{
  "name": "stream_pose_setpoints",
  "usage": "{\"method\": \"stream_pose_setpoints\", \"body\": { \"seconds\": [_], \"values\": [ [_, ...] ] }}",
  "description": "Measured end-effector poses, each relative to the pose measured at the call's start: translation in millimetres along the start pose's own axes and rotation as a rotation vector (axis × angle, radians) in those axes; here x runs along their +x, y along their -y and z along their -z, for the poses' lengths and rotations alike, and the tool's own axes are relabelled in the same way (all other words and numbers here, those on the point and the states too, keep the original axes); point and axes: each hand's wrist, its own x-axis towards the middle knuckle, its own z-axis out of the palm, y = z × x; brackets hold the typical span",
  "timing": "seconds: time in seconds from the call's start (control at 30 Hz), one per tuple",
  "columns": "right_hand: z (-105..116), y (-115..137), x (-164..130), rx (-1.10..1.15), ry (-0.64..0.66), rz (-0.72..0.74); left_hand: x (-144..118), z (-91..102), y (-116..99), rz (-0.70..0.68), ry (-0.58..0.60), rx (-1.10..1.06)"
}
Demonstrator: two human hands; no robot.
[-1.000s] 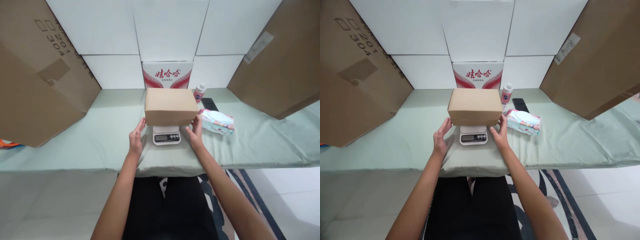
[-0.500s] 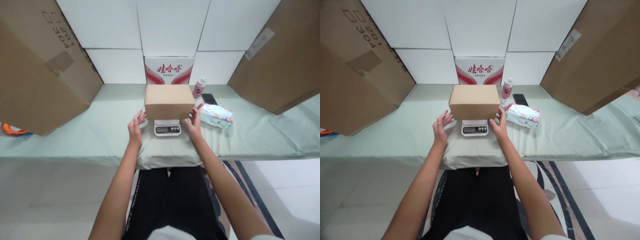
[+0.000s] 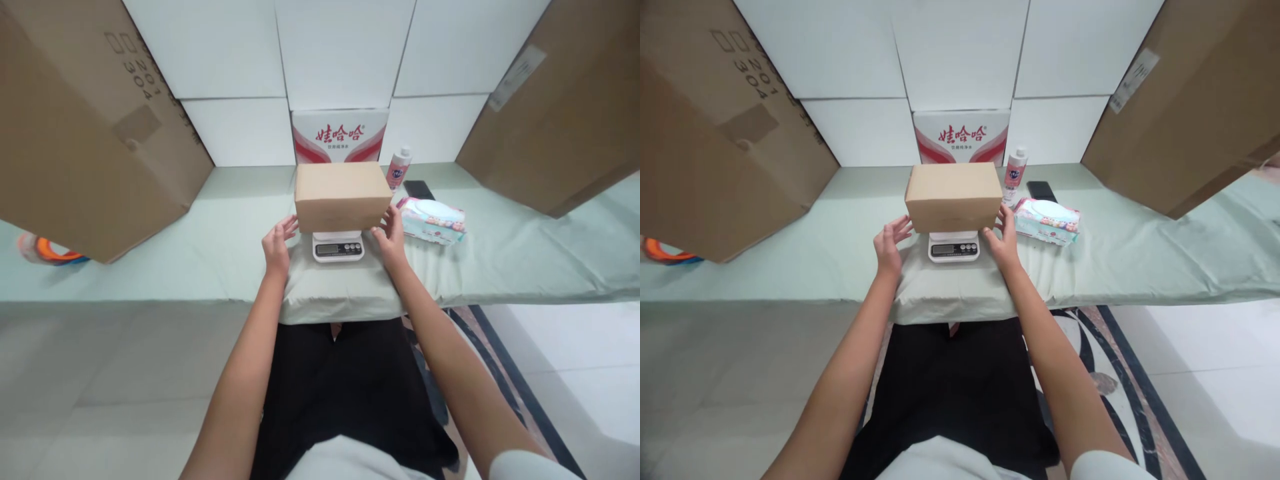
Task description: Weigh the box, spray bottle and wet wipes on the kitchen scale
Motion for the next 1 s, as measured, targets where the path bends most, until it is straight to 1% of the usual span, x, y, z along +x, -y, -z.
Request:
{"method": "stream_pose_setpoints", "body": {
  "seconds": [0.27,0.3,0.4,0.47,0.53,0.6,0.7,0.8,0.87,0.93,1.0],
  "values": [
    [0,12,-4,-0.056,0.014,-0.014,-3,2.6,0,-0.039,-0.011,0.08],
    [1,14,-4,-0.091,-0.008,-0.003,-3,2.9,-1,-0.052,-0.013,0.1],
    [4,19,-5,-0.206,-0.14,0.019,-3,3.8,0,-0.091,-0.026,0.158],
    [5,21,-5,-0.226,-0.19,0.01,-2,4.0,2,-0.086,-0.026,0.168],
    [4,20,-6,-0.221,-0.167,0.0,-2,3.9,5,-0.067,0.0,0.174],
    [2,19,-7,-0.23,-0.113,0.007,-3,3.2,5,-0.053,0.017,0.176],
    [-1,23,-3,-0.235,-0.055,0.011,0,0.8,-1,-0.017,0.021,0.136],
    [-6,34,16,-0.195,-0.054,-0.041,15,-4.4,-15,0.041,0.065,0.09],
    [-13,40,39,-0.156,-0.063,-0.085,35,-10.0,-22,0.064,0.104,0.072],
    [-24,36,66,-0.121,-0.064,-0.119,62,-17.4,-20,0.084,0.124,0.042],
    [-36,21,91,-0.092,-0.065,-0.139,89,-25.8,-8,0.133,0.123,0.005]
  ]
}}
